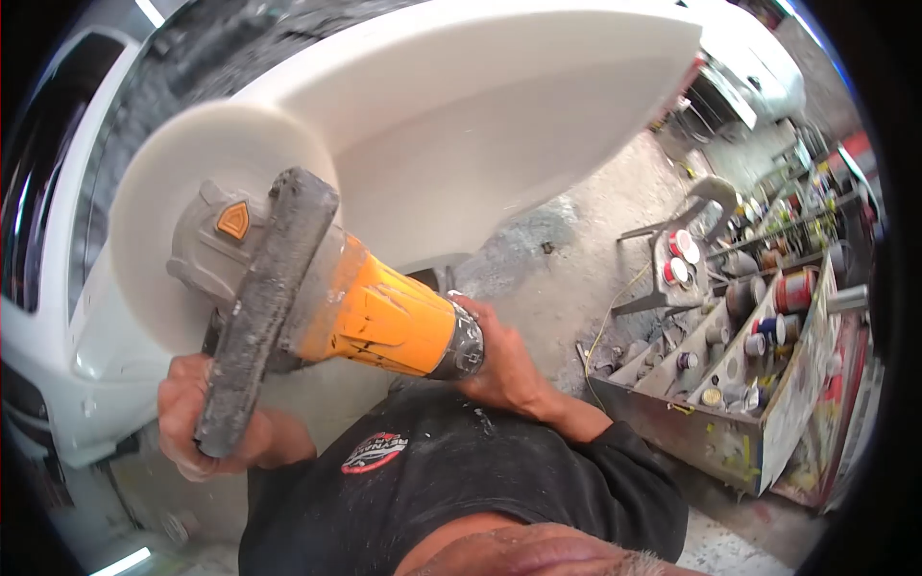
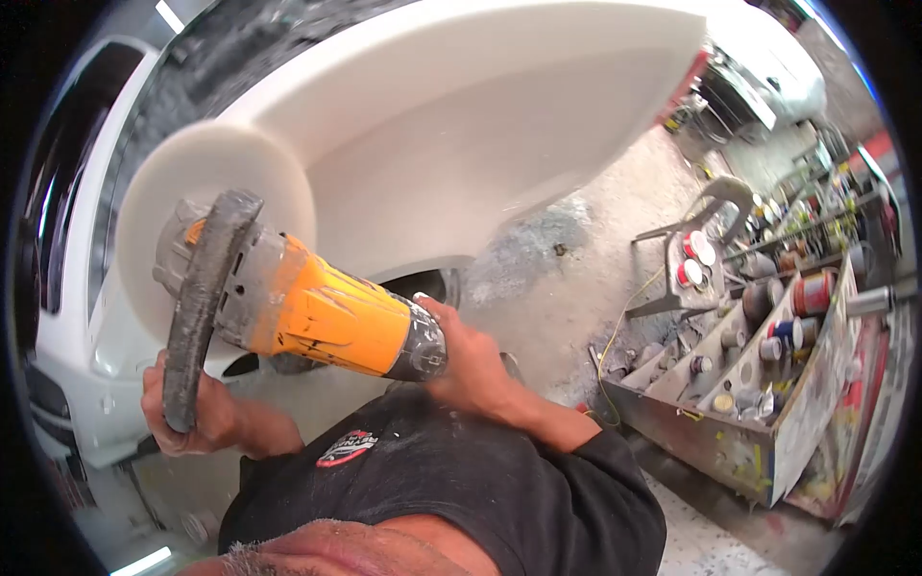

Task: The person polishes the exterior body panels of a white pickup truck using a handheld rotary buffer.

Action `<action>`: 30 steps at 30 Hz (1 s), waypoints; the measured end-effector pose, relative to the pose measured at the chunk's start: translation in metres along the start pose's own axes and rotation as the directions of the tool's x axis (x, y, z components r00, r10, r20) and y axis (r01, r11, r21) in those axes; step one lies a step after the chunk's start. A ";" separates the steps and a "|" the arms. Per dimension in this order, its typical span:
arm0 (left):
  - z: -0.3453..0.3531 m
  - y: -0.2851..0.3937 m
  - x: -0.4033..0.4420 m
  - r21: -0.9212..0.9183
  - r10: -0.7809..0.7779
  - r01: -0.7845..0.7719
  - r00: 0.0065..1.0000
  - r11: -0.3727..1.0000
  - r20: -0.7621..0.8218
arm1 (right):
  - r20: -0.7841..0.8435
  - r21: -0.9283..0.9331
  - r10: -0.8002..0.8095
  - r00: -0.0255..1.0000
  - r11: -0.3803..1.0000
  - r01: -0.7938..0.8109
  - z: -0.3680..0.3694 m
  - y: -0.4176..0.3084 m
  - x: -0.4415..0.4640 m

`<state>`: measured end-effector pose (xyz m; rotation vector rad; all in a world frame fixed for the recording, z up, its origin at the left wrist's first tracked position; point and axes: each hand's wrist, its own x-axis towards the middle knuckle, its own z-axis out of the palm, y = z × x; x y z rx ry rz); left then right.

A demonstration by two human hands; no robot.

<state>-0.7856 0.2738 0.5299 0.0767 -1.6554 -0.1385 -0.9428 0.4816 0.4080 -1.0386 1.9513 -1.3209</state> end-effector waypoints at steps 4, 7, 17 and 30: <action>0.061 0.036 -0.003 -0.033 -0.003 0.007 0.994 0.999 0.106 | -0.076 0.057 0.023 0.997 0.998 -0.018 -0.046 0.035 -0.005; 0.115 0.070 -0.009 -0.057 -0.041 0.051 0.985 0.997 0.169 | -0.118 0.067 0.000 0.993 0.998 0.008 -0.091 0.074 -0.007; 0.323 0.159 0.006 -0.077 0.014 0.019 0.914 0.997 0.406 | -0.338 0.096 0.034 0.941 0.995 -0.002 -0.260 0.165 -0.004; 0.537 0.205 0.029 -0.353 0.300 -0.167 0.882 0.921 0.364 | -0.606 0.219 0.157 0.780 0.975 -0.026 -0.360 0.209 0.017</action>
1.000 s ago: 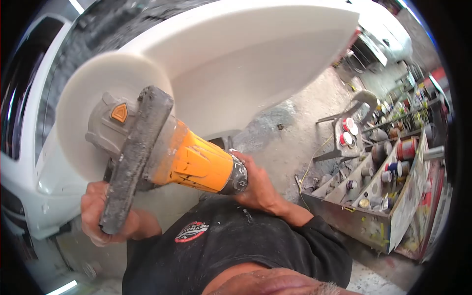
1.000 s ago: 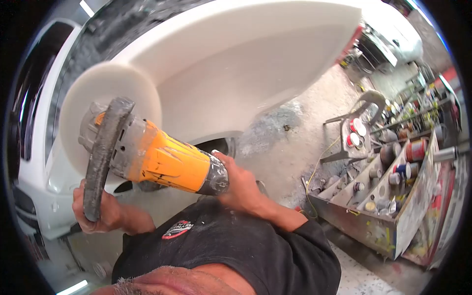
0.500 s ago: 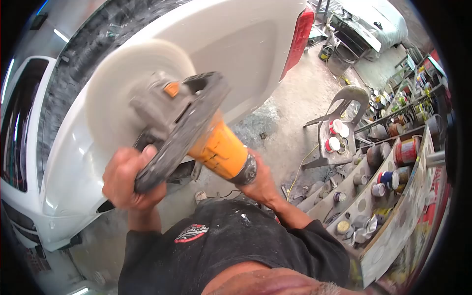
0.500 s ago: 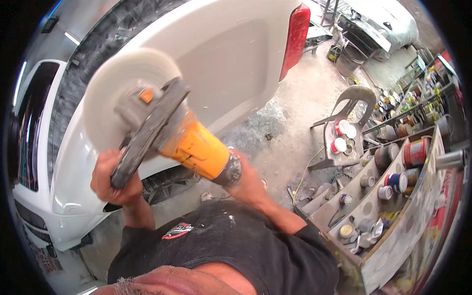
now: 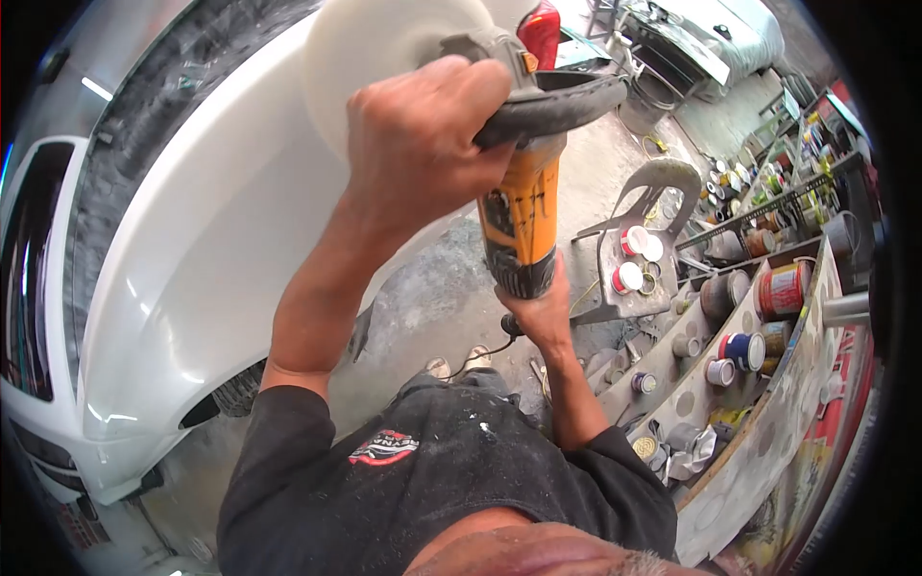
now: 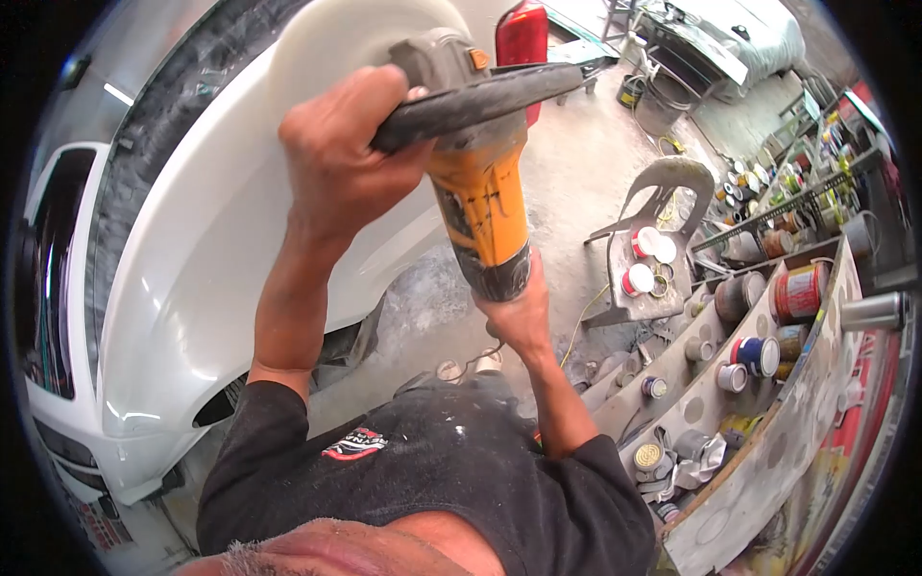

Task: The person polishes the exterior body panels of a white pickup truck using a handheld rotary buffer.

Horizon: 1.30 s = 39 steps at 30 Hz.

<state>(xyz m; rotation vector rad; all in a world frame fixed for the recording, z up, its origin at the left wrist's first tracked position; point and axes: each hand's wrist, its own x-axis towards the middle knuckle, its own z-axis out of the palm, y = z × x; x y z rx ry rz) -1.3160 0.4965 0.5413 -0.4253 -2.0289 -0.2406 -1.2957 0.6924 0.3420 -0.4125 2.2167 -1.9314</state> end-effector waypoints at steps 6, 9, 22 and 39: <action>0.048 -0.005 0.009 -0.128 0.040 -0.038 0.999 0.991 0.010 | -0.074 0.070 0.040 0.996 0.997 -0.034 0.003 0.018 0.011; 0.060 0.001 -0.004 -0.105 0.014 0.002 0.989 0.995 0.148 | -0.071 0.136 0.143 0.987 0.982 -0.133 0.015 0.035 -0.001; 0.119 0.020 -0.104 -0.073 0.007 0.030 0.889 0.997 0.458 | 0.017 0.306 0.428 0.903 0.858 -0.413 0.056 0.133 -0.074; 0.104 0.037 0.004 0.109 0.043 -0.074 0.963 0.991 0.267 | 0.086 0.210 0.105 0.991 0.970 -0.121 -0.036 0.083 0.030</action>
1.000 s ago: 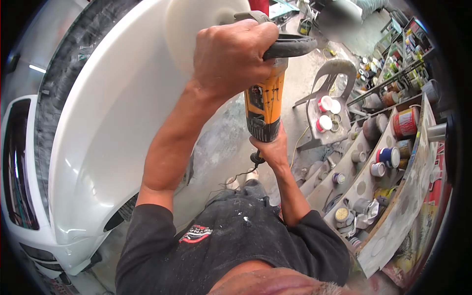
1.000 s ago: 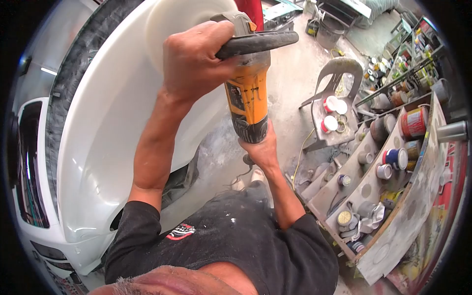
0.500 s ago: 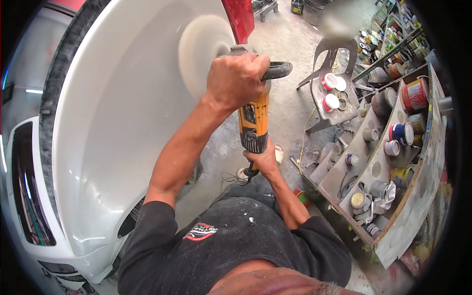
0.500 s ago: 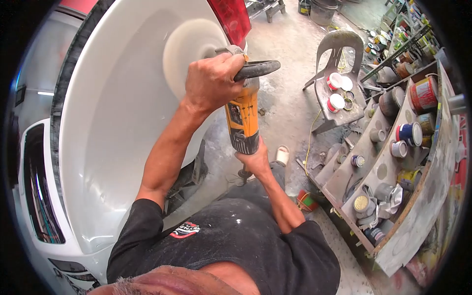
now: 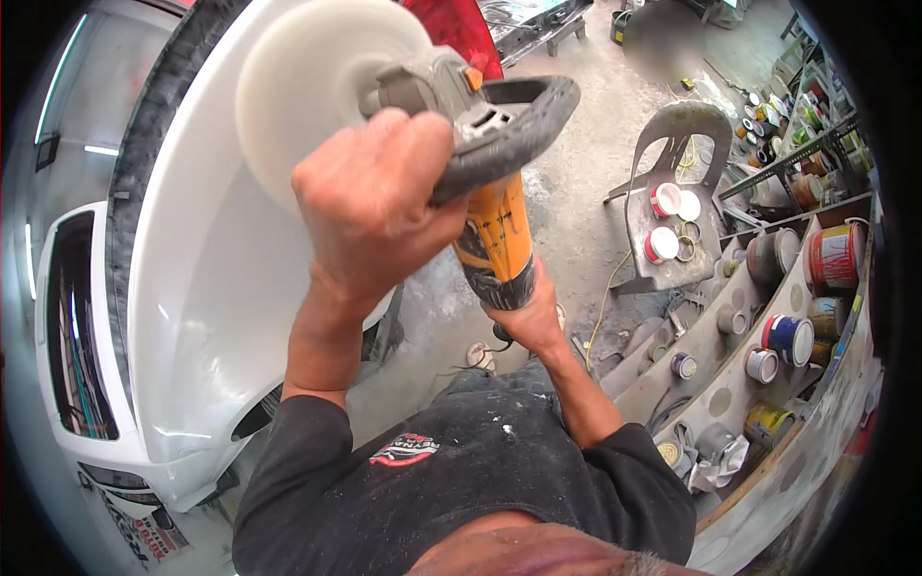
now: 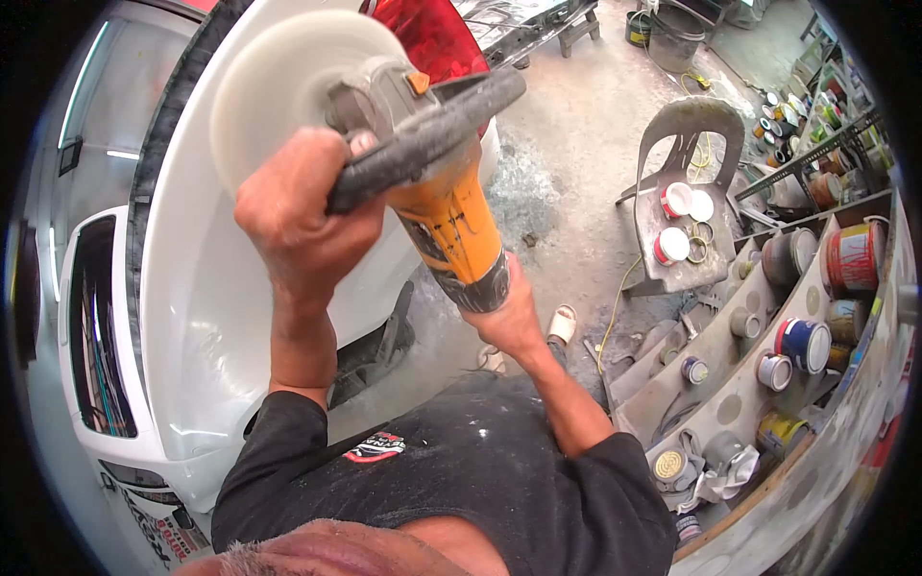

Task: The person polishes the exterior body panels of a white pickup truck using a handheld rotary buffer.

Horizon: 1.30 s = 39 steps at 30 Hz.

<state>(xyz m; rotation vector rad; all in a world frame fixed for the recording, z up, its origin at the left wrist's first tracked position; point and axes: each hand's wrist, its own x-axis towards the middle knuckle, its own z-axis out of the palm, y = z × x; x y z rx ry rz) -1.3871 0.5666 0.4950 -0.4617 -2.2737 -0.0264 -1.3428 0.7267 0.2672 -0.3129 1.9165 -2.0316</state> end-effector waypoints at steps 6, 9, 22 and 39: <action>0.007 0.020 -0.026 -0.050 -0.058 0.066 0.988 0.997 0.140 | 0.083 0.010 0.070 0.994 0.997 -0.071 -0.017 0.030 -0.014; 0.009 0.022 -0.017 -0.032 -0.078 0.083 0.987 0.996 0.140 | 0.098 -0.009 0.071 0.993 0.997 -0.071 -0.026 0.023 -0.009; 0.031 0.015 0.046 0.071 -0.063 0.063 0.998 0.996 0.002 | 0.134 -0.013 0.047 0.990 0.999 -0.046 -0.063 -0.027 0.045; 0.041 0.008 0.072 -0.041 -0.114 0.110 0.985 0.993 -0.130 | 0.082 -0.081 -0.004 0.997 0.997 0.011 -0.088 -0.052 0.067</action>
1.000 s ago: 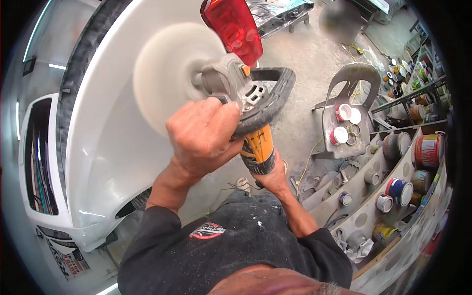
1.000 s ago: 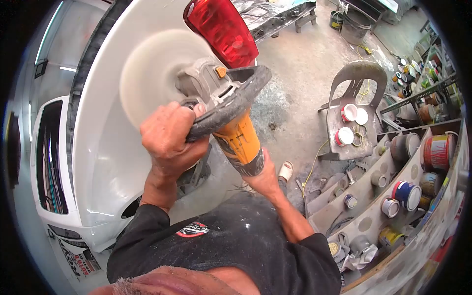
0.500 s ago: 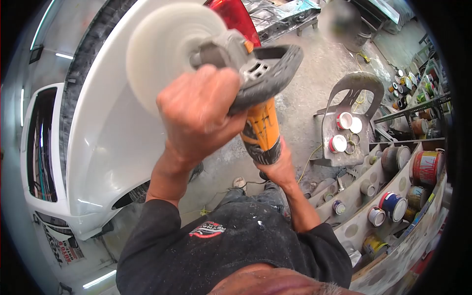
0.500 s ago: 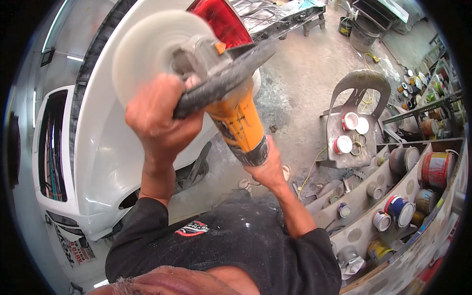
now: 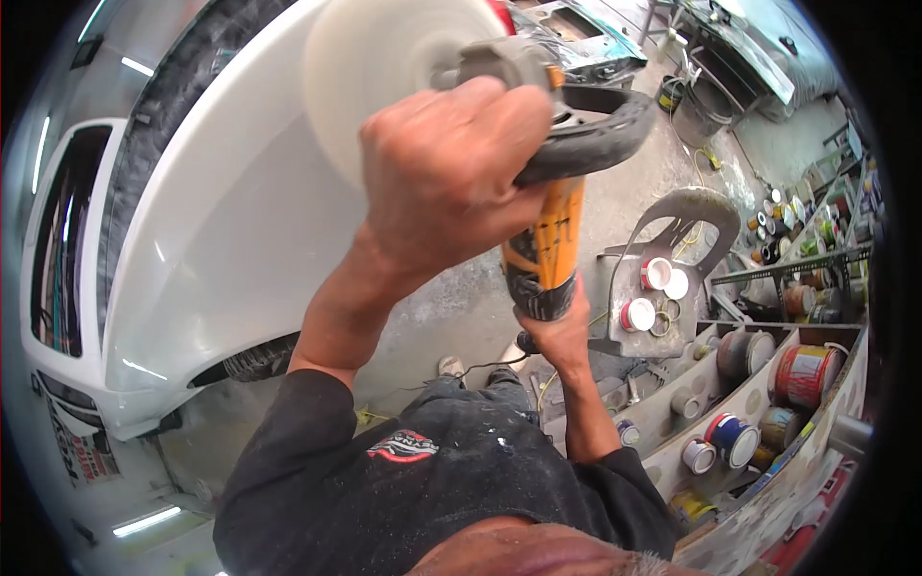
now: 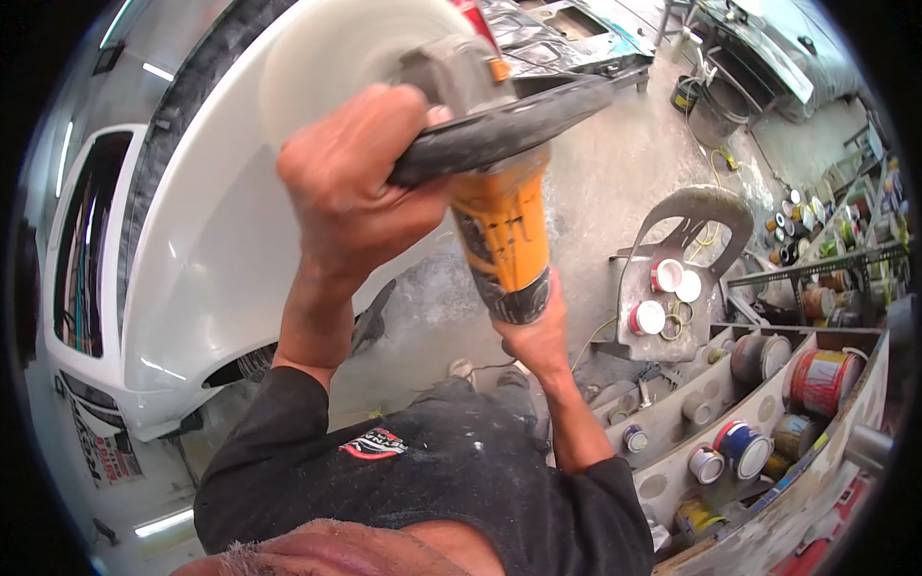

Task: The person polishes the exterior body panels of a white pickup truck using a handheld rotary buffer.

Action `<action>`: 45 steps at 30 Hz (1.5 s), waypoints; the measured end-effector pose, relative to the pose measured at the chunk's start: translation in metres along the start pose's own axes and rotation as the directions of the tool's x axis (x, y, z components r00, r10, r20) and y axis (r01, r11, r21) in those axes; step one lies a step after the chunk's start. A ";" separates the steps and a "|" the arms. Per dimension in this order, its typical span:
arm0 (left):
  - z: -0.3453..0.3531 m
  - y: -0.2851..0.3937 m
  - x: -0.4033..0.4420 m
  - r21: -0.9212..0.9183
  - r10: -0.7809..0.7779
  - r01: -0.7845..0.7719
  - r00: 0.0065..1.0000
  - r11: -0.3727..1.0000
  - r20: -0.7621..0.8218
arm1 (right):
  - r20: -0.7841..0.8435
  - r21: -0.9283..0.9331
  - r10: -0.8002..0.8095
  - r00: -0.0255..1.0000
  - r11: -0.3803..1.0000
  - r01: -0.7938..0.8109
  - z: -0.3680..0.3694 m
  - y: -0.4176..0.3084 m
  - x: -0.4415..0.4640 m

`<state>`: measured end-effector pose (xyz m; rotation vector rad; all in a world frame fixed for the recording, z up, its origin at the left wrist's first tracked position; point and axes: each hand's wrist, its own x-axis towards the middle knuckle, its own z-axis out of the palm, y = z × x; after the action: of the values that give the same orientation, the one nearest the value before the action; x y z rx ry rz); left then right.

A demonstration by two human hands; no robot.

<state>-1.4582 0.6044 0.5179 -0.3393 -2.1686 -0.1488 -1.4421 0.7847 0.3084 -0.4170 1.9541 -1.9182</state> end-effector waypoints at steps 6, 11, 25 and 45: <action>-0.036 -0.001 -0.030 0.061 -0.017 0.019 1.000 0.998 -0.024 | 0.035 -0.125 -0.073 0.997 0.989 0.077 0.013 0.011 -0.012; -0.093 0.017 -0.084 0.163 -0.161 0.160 0.987 0.974 -0.007 | 0.134 -0.129 -0.086 0.987 0.986 0.103 0.038 0.024 -0.044; -0.057 0.036 -0.017 0.255 -0.153 0.131 0.986 0.958 0.069 | 0.313 -0.101 -0.129 0.941 0.981 0.168 -0.034 -0.004 0.031; 0.067 0.032 0.105 0.365 -0.100 0.086 0.995 0.927 0.019 | 0.530 -0.073 -0.016 0.848 0.995 0.065 -0.163 -0.045 0.177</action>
<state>-1.5585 0.6700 0.5641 -0.0256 -2.1951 0.2083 -1.6758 0.8474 0.3448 -0.9132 1.6645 -1.5197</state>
